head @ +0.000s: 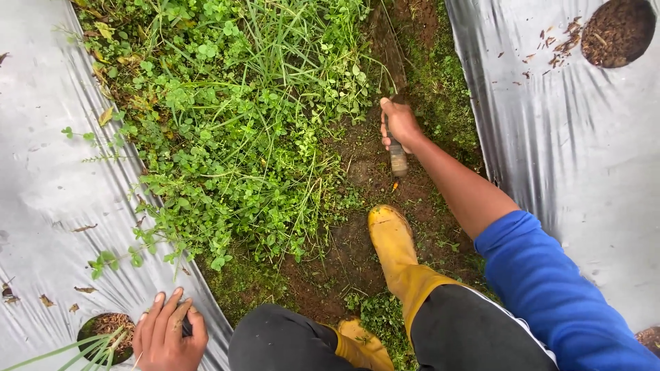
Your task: Using a hand trowel to scrape and remove weeds from the soil path between rows of crops covered in plastic mulch.
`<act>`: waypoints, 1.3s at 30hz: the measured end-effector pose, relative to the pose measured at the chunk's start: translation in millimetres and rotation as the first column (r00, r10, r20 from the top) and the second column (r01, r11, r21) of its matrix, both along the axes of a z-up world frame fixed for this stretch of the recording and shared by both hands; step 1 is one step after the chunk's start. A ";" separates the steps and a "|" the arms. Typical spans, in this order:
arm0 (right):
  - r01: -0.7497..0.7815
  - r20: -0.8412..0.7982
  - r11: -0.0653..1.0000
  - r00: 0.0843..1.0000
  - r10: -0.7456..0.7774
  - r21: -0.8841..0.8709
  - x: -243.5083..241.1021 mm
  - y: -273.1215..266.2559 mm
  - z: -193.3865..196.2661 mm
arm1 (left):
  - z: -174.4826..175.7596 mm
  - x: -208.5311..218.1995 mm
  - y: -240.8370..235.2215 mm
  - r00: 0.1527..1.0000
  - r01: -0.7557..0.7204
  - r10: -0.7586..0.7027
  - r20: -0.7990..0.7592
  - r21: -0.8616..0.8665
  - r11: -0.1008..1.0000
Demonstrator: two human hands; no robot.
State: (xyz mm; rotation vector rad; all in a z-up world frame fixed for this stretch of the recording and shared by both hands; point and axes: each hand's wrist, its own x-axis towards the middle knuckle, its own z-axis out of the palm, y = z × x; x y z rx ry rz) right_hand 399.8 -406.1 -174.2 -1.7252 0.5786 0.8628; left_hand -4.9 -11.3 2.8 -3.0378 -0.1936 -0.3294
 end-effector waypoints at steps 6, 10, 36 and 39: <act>-0.145 0.019 0.986 0.989 0.147 -0.083 -20.3 -15.2 -3.7 | -9.4 -7.9 1.7 0.998 -0.050 0.049 -0.045 -0.019 0.999; 0.131 0.079 0.991 0.988 -0.130 0.000 -2.1 -7.8 -3.0 | -8.0 -7.2 -2.0 0.995 -0.065 0.065 -0.069 0.004 0.998; -0.145 0.418 0.910 0.853 0.314 -0.388 -170.0 -72.9 5.2 | -8.8 -15.0 2.1 0.999 -0.029 0.028 -0.047 -0.018 0.999; 0.019 0.591 0.933 0.778 0.212 -0.359 -162.5 -91.0 4.1 | -10.4 -14.6 3.8 1.000 -0.002 0.002 -0.016 -0.015 1.000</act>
